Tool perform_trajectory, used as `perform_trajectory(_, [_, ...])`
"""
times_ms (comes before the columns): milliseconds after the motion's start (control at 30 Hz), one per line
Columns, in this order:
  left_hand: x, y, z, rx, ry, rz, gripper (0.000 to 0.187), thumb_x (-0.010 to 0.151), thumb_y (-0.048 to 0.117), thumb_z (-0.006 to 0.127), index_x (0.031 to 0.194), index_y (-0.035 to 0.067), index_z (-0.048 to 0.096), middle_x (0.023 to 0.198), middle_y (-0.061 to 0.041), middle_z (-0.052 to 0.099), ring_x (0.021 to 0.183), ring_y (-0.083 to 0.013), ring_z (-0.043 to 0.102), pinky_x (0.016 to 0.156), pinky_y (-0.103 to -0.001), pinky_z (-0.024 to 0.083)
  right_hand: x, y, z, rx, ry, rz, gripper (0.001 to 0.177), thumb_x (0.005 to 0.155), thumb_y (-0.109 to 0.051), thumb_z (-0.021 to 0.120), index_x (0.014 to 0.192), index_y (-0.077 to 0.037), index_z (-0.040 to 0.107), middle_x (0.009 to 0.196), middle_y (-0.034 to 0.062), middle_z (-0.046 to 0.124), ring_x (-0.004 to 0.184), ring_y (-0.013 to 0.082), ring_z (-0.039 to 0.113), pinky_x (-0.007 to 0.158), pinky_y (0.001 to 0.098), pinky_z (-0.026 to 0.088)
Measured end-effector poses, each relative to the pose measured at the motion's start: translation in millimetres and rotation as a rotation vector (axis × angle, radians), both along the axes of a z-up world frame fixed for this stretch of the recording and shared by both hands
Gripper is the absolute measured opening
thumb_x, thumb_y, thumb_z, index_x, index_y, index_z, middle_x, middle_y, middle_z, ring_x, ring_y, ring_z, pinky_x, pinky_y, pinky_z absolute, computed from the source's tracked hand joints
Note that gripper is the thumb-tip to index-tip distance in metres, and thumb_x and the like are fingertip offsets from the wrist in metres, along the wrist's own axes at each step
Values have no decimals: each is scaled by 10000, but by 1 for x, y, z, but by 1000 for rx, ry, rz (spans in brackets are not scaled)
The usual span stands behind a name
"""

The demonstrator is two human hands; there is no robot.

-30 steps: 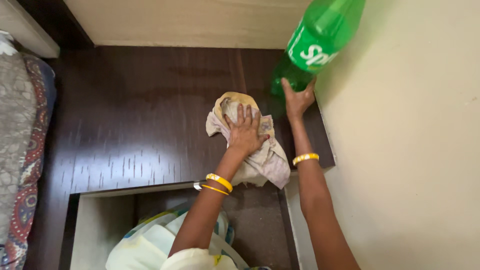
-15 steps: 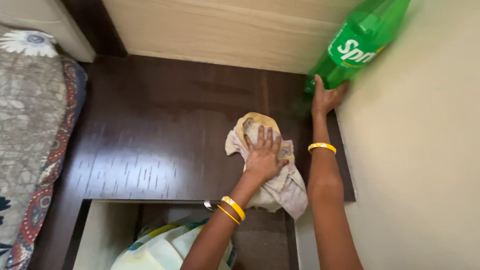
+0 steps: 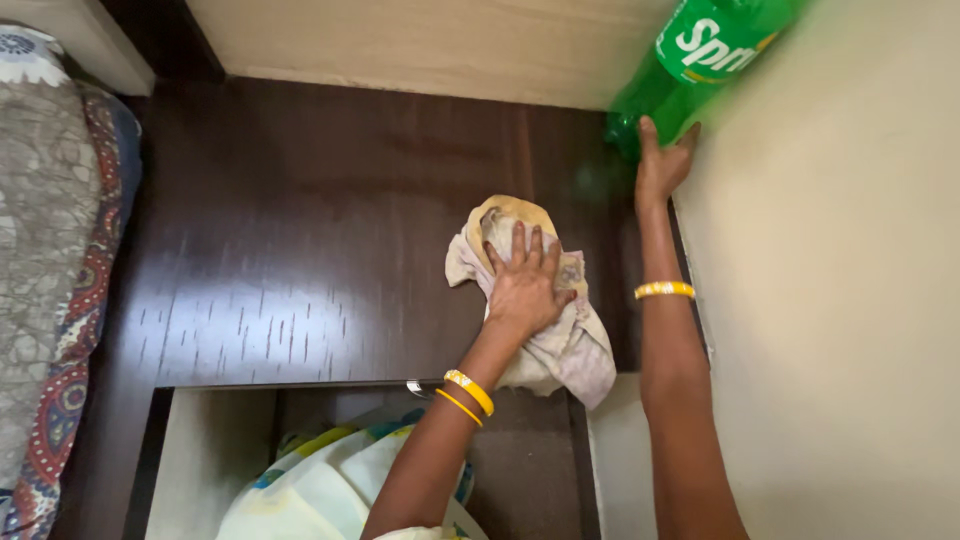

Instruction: The person wipes a wooden surface and bed with a cloth, then opens a drawer and rearranges various items including bottles, tubes, and containers. The person moves items from the drawer to the bed and back, organizing them.

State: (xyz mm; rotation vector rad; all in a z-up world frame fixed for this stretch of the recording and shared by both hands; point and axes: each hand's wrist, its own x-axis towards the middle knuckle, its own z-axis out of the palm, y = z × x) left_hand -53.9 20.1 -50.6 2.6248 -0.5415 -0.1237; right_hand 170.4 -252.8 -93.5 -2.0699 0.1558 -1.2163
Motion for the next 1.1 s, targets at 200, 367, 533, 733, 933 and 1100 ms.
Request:
perform_trajectory(200, [14,-11,-52,-242,-208,150,755,967,401,597,1560,-14,382,1612,-219,361,1539,-408,209,1166,-727,137,-151,87,12,-24,484,522,458,1069,-315,572,1402,-4,613,1336,207,707,1240,292,658,1063,341,508])
perform_trajectory(367, [24,6,-90,-1176,-116,456,464,1027,133,451,1471,50,556,1458,-214,613,1398,-372,559,1190,-439,438,-202,154,-11,-530,595,771,564,1049,-261,529,1530,30,488,1572,282,465,1505,422,374,1245,506,261])
perform_trajectory(533, [-12,102,-49,-859,-12,455,443,997,154,557,1437,158,609,1508,-137,607,1308,-344,624,1129,-430,502,-189,189,-22,-933,537,777,672,892,-308,686,1423,64,509,1529,355,387,1460,487,291,1172,602,186])
perform_trajectory(733, [-85,296,-21,72,-67,558,876,857,388,727,1584,87,341,1678,-181,221,1572,-396,-3,1043,-866,113,-68,180,-50,-651,461,573,448,1002,-175,597,1348,107,564,1413,351,543,1336,517,476,1157,557,352])
perform_trajectory(933, [-100,351,-27,230,-49,588,867,878,564,616,1588,172,310,1678,-159,191,1559,-380,1,1091,-835,33,30,256,-75,-714,455,466,482,1058,-258,592,1317,146,559,1393,406,532,1331,559,465,1166,590,326])
perform_trajectory(1100, [-101,351,-22,198,-13,586,871,890,566,606,1590,157,286,1674,-162,186,1553,-394,1,1075,-838,33,72,380,-95,-825,308,596,610,1054,-363,601,1338,175,545,1404,456,475,1325,601,398,1125,598,276])
